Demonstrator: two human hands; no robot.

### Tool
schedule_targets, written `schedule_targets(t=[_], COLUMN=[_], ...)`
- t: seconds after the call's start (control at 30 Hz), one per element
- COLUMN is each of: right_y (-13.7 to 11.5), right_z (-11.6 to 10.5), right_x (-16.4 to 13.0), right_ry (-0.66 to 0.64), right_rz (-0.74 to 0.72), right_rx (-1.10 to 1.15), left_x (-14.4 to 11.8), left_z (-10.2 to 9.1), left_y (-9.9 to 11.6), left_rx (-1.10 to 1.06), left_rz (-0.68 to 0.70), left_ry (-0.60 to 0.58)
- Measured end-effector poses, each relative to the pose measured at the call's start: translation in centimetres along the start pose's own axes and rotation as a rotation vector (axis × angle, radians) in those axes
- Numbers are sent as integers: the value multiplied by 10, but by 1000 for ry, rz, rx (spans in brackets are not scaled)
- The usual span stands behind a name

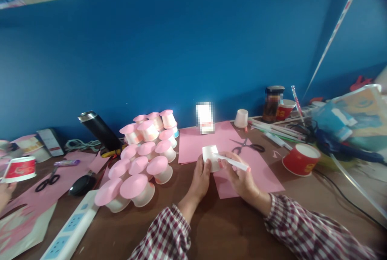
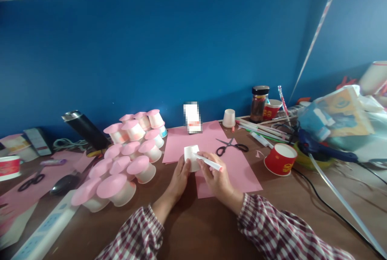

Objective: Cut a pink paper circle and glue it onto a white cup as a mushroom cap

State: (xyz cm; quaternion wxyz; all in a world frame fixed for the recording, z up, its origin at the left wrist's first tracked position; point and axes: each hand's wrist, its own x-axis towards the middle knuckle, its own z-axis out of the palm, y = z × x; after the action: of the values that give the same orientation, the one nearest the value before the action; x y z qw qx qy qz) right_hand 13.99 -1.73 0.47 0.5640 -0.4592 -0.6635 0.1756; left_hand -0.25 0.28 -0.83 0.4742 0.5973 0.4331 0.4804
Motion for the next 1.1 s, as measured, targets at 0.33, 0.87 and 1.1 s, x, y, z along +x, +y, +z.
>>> schedule_targets(t=[0.33,0.87,1.1], right_y=[1,4,0], right_z=[0,-2,-3], right_x=[0,3,3], right_ry=[3,35,6], right_rz=[20,-30,-30], right_rx=[-18,-70,-87], left_x=[-1,-2,-2], left_z=[-1,1,1], left_y=[3,2,3], left_rx=[8,-99,-107], left_rz=[2,-25,-52], left_ry=[-3,4,26])
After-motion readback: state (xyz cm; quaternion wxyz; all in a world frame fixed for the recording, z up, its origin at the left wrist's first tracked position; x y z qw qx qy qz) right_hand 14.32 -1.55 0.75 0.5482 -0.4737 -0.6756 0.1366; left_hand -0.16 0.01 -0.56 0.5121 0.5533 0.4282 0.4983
